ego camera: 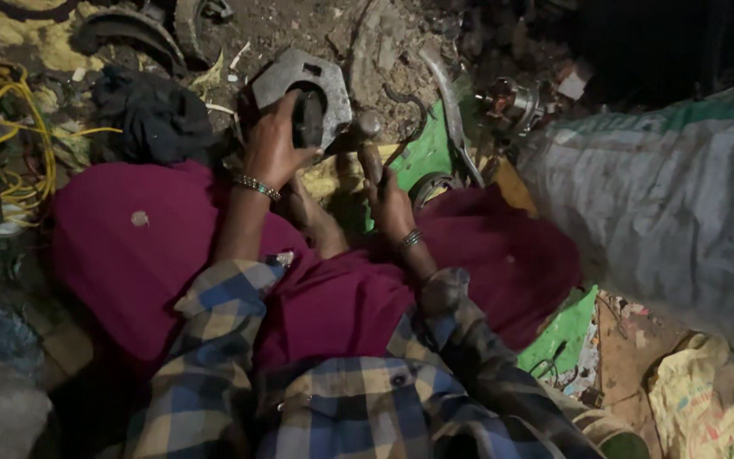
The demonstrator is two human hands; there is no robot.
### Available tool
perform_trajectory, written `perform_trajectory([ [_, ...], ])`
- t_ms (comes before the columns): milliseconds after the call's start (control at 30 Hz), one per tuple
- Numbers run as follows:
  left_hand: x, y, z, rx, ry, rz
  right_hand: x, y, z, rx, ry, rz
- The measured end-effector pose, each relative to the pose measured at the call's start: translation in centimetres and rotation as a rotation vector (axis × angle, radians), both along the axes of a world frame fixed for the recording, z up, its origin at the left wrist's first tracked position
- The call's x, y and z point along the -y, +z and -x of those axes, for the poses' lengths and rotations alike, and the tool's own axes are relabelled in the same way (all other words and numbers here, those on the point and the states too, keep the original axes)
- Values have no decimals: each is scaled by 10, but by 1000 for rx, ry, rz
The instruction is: The person sits on the floor and repeatedly strikes a small metal component with a hammer while holding it in place with pliers. The person adjusts the component's position several times and continues hammering to shape or separate parts.
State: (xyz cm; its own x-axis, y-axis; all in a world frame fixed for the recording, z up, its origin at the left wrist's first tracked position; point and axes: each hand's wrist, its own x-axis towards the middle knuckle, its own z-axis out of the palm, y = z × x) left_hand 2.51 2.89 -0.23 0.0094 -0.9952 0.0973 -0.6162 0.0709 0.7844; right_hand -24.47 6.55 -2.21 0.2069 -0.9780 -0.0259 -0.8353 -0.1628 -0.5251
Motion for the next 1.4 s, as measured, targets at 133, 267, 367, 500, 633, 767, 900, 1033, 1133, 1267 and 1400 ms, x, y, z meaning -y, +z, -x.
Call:
perform_trajectory([
  [133, -3, -4, -6, -91, -11, 15, -3, -3, 0, 95, -114, -305],
  [267, 0, -3, -6, -106, -13, 35, -2, 3, 3, 88, -40, -278],
  [367, 1, 2, -5, -91, -18, -22, -1, 8, 0, 87, -45, -307],
  [500, 1, 8, -3, -130, -31, -26, -1, 12, -2, 102, -94, -389],
  [633, 6, 8, 4, -143, 10, -9, -3, 13, -2, 157, -68, -349],
  [767, 10, 7, 4, -119, 57, -81, -2, 11, -1, 147, -73, -359],
  [900, 6, 5, -5, -200, 36, -18, -2, 9, -2, 169, -123, -412],
  [1033, 3, 5, -14, -309, -79, -216, -3, 8, -3, 170, -78, -336],
  [1133, 3, 8, -14, -264, -116, -180, -2, 9, -3, 137, -84, -364],
  [1267, 4, 16, -9, -239, -102, -250, -1, 12, -4, 138, -87, -413],
  [1400, 5, 21, -6, -176, -86, -343, -2, 14, -4, 136, -46, -362],
])
